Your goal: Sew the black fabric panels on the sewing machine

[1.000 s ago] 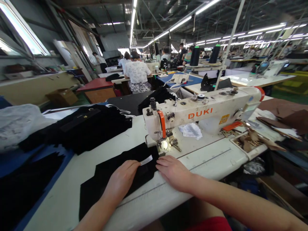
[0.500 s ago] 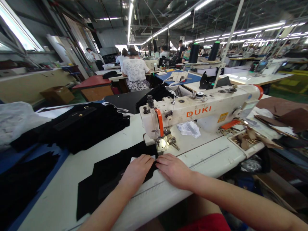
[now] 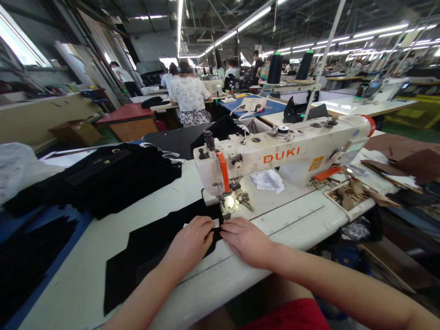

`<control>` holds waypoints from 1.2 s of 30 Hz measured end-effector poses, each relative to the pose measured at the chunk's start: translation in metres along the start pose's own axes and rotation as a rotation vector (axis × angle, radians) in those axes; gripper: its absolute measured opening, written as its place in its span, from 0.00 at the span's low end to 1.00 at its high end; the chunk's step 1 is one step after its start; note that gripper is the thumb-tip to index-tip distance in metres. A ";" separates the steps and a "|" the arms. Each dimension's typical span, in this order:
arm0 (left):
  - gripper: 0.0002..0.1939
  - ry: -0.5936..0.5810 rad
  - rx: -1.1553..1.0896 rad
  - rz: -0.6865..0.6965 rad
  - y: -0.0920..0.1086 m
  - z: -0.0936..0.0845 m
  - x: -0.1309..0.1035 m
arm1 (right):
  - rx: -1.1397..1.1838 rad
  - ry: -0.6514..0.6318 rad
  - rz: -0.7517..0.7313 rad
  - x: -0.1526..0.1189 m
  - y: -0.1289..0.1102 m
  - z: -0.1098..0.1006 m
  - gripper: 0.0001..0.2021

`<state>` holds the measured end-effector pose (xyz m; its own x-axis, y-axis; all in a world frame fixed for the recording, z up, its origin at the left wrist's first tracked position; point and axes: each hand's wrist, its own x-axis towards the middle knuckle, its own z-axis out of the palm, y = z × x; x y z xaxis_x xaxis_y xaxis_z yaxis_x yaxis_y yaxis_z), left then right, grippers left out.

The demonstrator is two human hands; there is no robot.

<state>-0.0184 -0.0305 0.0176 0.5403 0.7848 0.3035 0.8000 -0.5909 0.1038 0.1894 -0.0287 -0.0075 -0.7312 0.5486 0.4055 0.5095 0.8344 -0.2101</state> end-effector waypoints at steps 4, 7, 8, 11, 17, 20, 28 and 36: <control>0.11 -0.023 0.141 0.061 -0.001 0.006 0.003 | -0.008 0.006 -0.003 -0.001 0.000 0.000 0.11; 0.12 0.031 0.195 0.100 -0.004 0.012 0.005 | 0.001 -0.002 0.000 -0.001 0.000 0.000 0.12; 0.12 0.060 0.203 0.106 -0.004 0.013 0.006 | 0.002 -0.001 0.000 -0.001 0.000 -0.001 0.12; 0.13 0.108 0.198 0.102 -0.001 0.016 0.011 | 0.004 -0.003 0.004 -0.001 -0.001 -0.001 0.12; 0.13 0.031 0.194 0.055 0.007 0.018 0.018 | 0.027 -0.024 0.023 -0.001 -0.002 -0.003 0.12; 0.12 0.034 0.212 0.067 0.007 0.018 0.017 | 0.031 -0.021 0.020 -0.001 -0.001 -0.002 0.12; 0.13 0.053 0.216 0.086 0.005 0.019 0.016 | 0.043 -0.025 0.016 -0.001 -0.001 -0.001 0.11; 0.14 0.021 0.245 0.099 0.005 0.018 0.015 | 0.015 -0.017 0.115 0.016 0.013 -0.008 0.10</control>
<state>-0.0016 -0.0184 0.0053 0.6153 0.7200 0.3209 0.7844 -0.5995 -0.1591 0.1879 -0.0097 0.0037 -0.6763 0.6413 0.3624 0.5838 0.7667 -0.2673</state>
